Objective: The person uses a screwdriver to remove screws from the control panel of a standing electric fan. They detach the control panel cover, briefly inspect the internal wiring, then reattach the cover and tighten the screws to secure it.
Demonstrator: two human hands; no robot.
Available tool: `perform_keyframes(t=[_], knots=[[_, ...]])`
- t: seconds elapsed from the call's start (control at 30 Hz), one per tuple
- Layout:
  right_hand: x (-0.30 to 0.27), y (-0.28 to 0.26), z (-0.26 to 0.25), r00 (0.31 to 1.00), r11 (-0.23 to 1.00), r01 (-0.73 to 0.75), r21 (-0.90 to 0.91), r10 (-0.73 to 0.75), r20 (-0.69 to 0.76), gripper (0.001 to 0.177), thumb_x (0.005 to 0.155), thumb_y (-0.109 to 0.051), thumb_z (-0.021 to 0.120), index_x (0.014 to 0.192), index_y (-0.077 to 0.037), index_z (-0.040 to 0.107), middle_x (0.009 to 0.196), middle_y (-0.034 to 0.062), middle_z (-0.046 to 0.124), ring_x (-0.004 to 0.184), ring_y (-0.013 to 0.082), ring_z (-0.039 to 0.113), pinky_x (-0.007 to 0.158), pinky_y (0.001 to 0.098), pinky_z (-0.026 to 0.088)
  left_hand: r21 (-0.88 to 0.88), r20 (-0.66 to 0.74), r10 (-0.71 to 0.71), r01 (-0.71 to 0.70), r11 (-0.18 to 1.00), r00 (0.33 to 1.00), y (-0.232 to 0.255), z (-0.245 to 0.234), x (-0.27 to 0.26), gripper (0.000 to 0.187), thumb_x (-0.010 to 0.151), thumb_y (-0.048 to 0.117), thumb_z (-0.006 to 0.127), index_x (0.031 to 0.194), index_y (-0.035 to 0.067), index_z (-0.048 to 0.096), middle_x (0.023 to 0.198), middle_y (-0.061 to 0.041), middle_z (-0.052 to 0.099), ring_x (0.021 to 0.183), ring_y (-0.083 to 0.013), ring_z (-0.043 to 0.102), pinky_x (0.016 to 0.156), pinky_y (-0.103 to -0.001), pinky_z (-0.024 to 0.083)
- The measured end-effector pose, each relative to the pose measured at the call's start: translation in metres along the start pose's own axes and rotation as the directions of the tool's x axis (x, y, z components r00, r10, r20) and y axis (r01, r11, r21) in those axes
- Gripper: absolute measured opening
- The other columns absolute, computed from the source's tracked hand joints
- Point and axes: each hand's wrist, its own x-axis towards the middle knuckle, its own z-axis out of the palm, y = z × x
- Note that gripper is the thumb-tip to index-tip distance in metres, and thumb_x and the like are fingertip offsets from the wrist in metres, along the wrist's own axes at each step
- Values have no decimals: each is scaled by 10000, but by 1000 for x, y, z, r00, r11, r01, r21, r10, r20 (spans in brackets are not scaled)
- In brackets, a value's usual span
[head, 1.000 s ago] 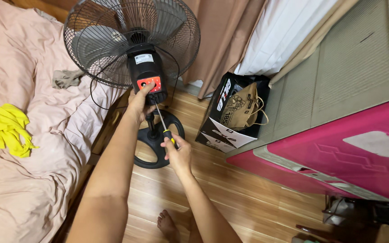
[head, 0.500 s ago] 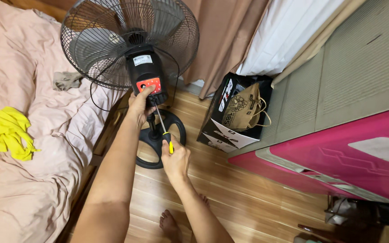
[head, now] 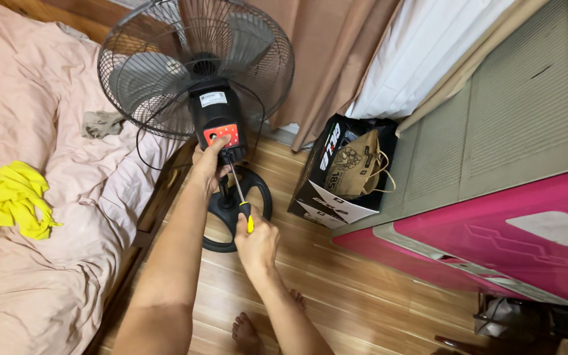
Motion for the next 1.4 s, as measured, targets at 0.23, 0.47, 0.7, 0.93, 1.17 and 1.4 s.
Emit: perform_keyframes(t=[0.23,0.47,0.7,0.93,1.17,1.4], knots=[[-3,3,6,994,994,104,-37,-105,-12,233,903,-165,696,1107,-65,744,814,240,728,720,436,711,651,510,573,-48,-33,-23,21,999,999,0,-3,2,620,724,364,855,1201,154,520,935,-43,716,693,-138,701,524,-278,551],[0,6,-3,984,955,172,-242,-178,-3,369,904,-209,689,1235,-46,689,896,223,737,685,431,710,633,512,584,14,-67,-15,16,1000,998,1,7,-3,592,721,396,851,1189,179,558,934,-7,723,690,-108,700,497,-249,521],[4,11,-11,995,986,92,-142,-97,-31,309,894,-232,688,1150,-70,754,879,216,742,731,428,708,647,509,559,17,-21,23,-23,1000,1000,-4,15,-6,620,735,451,854,1210,176,566,968,-18,712,704,-116,681,521,-252,500],[20,37,-1,789,786,-571,237,446,422,377,935,-440,669,949,-85,794,704,112,747,605,322,646,589,472,507,-5,-15,-67,66,998,998,-4,-3,-5,702,732,456,845,1285,213,488,1057,-22,706,816,-141,692,623,-301,544],[1,25,8,988,880,100,-465,-143,-58,301,918,-365,693,1064,-112,766,746,124,699,635,340,694,541,484,547,-44,-46,-57,55,998,997,-8,2,2,703,727,404,872,1287,187,508,1057,-43,712,796,-155,709,614,-310,555],[-3,19,-3,959,888,181,-423,-256,-126,341,926,-312,669,1165,-80,741,839,104,676,756,321,697,578,472,562,36,28,-80,79,996,996,-23,-1,-23,668,725,542,835,1229,196,566,917,-16,684,657,-137,621,544,-280,555]])
